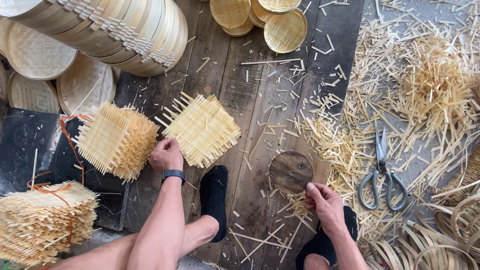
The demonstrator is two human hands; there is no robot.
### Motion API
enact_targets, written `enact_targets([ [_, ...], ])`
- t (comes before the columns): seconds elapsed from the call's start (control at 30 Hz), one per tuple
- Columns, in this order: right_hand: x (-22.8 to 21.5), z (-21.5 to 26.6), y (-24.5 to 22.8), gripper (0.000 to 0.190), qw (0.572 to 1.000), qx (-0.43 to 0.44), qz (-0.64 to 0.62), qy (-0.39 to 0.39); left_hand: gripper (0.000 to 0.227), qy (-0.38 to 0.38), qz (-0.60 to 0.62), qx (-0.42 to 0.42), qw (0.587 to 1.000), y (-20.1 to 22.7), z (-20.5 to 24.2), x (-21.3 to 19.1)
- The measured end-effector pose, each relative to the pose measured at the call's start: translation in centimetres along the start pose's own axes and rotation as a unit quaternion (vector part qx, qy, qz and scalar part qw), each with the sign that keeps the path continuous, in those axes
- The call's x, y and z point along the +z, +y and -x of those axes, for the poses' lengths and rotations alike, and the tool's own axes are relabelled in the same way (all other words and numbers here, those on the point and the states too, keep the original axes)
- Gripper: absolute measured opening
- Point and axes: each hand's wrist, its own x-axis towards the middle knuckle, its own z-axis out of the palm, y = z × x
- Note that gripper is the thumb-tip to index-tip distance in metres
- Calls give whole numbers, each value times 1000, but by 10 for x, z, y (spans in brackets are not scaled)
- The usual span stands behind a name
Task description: The person sits on the floor and uses shears to trim the excess bamboo strips from the edges of small, round woven baskets. They repeatedly pick up a basket, cut the protruding ends flush with the rim, and place the finished item aside.
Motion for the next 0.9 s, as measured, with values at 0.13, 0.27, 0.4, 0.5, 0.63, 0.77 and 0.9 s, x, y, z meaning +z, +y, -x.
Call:
enact_targets([
  [0.13,0,1,0,37,1000,8,6,1,10,-40,4,-36,999,-17,6,10],
  [0.27,-1,2,0,37,1000,6,6,-7,24,21,-9,54,998,-37,7,33],
  [0.4,0,3,-2,38,1000,11,11,-5,16,-121,6,6,993,-35,13,35],
  [0.5,0,3,-2,37,1000,21,17,1,17,-180,-94,43,978,-29,16,37],
  [0.63,-1,2,-1,40,1000,8,16,-10,15,-137,-87,50,985,-38,9,48],
  [0.77,0,3,-3,40,1000,15,16,-4,29,-67,102,24,992,-46,-5,59],
  [0.9,2,4,-2,40,1000,10,11,-5,22,-145,51,53,987,-41,-4,45],
])
